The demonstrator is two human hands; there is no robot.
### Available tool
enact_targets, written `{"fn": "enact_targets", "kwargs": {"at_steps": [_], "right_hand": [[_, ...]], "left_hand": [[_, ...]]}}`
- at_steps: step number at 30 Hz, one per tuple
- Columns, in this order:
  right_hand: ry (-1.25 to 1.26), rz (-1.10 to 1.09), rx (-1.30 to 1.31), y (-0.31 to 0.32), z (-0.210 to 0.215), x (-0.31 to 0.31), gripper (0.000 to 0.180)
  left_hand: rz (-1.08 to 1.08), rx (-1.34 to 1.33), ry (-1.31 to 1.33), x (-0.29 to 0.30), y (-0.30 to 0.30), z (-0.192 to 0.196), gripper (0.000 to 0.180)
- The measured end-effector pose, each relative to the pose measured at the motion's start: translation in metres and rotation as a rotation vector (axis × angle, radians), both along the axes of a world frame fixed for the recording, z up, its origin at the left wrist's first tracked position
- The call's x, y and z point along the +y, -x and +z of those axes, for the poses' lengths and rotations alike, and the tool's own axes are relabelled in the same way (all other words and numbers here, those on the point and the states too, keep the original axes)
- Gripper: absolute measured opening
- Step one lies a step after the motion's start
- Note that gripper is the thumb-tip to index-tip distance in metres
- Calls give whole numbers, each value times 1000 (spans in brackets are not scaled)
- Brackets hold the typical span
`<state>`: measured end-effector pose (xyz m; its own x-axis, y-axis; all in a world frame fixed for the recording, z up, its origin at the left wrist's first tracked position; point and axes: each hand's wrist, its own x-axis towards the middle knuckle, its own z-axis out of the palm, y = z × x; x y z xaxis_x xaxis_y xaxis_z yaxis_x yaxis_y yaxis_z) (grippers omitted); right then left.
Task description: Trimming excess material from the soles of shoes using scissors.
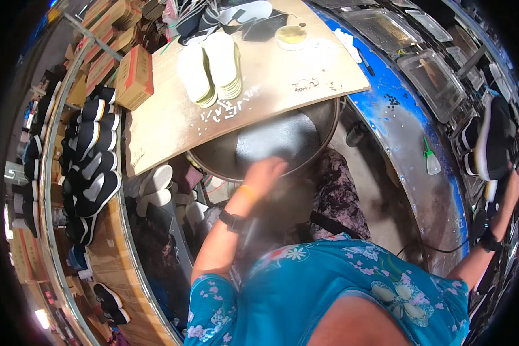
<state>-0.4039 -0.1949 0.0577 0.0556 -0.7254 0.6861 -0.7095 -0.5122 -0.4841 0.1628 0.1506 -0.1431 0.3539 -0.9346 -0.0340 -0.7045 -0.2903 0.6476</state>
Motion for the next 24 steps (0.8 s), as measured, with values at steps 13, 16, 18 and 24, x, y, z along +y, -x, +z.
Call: {"fn": "enact_targets", "kwargs": {"at_steps": [13, 16, 18, 24], "right_hand": [[-493, 985, 421, -448, -121, 291, 66], [-613, 1156, 415, -451, -129, 309, 66], [-563, 1158, 401, -451, -130, 311, 65], [-735, 1203, 238, -442, -115, 296, 64]], "left_hand": [[763, 1057, 628, 55, -8, -4, 61], [739, 1090, 573, 72, -38, -18, 60], [839, 980, 492, 68, -36, -11, 79], [682, -53, 336, 64, -50, 12, 73]]}}
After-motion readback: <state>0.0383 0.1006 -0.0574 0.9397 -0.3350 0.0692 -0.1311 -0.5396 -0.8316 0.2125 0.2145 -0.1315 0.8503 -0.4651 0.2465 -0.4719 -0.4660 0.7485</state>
